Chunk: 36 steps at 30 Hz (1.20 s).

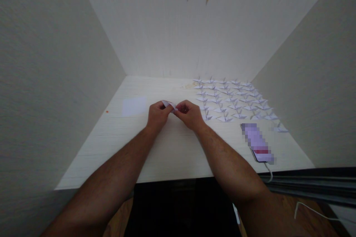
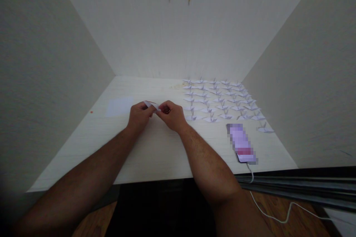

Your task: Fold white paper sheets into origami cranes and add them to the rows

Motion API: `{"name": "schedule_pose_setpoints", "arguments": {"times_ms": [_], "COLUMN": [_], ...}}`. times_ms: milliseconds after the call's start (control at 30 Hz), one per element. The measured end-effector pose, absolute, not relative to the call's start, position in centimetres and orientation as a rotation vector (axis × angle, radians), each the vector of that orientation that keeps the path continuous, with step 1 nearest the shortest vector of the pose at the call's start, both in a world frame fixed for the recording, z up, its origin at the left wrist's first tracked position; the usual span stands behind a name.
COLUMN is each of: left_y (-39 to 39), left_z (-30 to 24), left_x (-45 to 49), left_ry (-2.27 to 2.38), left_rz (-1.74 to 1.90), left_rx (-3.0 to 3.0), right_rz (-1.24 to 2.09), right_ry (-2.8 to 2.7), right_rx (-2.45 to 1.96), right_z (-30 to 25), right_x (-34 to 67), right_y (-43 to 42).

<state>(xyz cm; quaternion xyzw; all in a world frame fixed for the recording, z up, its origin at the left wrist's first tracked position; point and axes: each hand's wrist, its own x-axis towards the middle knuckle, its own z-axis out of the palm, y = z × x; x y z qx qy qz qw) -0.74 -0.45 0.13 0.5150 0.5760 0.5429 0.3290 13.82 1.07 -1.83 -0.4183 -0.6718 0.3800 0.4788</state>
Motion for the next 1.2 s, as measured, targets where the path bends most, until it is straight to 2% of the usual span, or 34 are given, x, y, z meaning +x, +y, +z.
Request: {"name": "schedule_pose_setpoints", "arguments": {"times_ms": [233, 633, 967, 1200], "left_y": [0.3, 0.5, 0.1, 0.2], "left_z": [-0.9, -0.8, -1.1, -1.0], "left_x": [-1.6, -1.5, -1.3, -1.1], "left_ry": [1.369, 1.162, 1.099, 1.113], "left_rz": [1.467, 1.449, 1.473, 1.492], "left_rx": [1.327, 0.958, 1.088, 1.018], "right_rz": [0.918, 0.912, 1.101, 1.009], "right_ry": [-1.644, -1.68, -1.496, -1.544], "right_rx": [-1.05, -1.059, -1.065, -1.088], "right_z": [-1.4, -1.5, -1.6, -1.4], "right_x": [14.0, 14.2, 14.0, 14.2], "right_y": [1.0, 1.2, 1.7, 1.5]}}
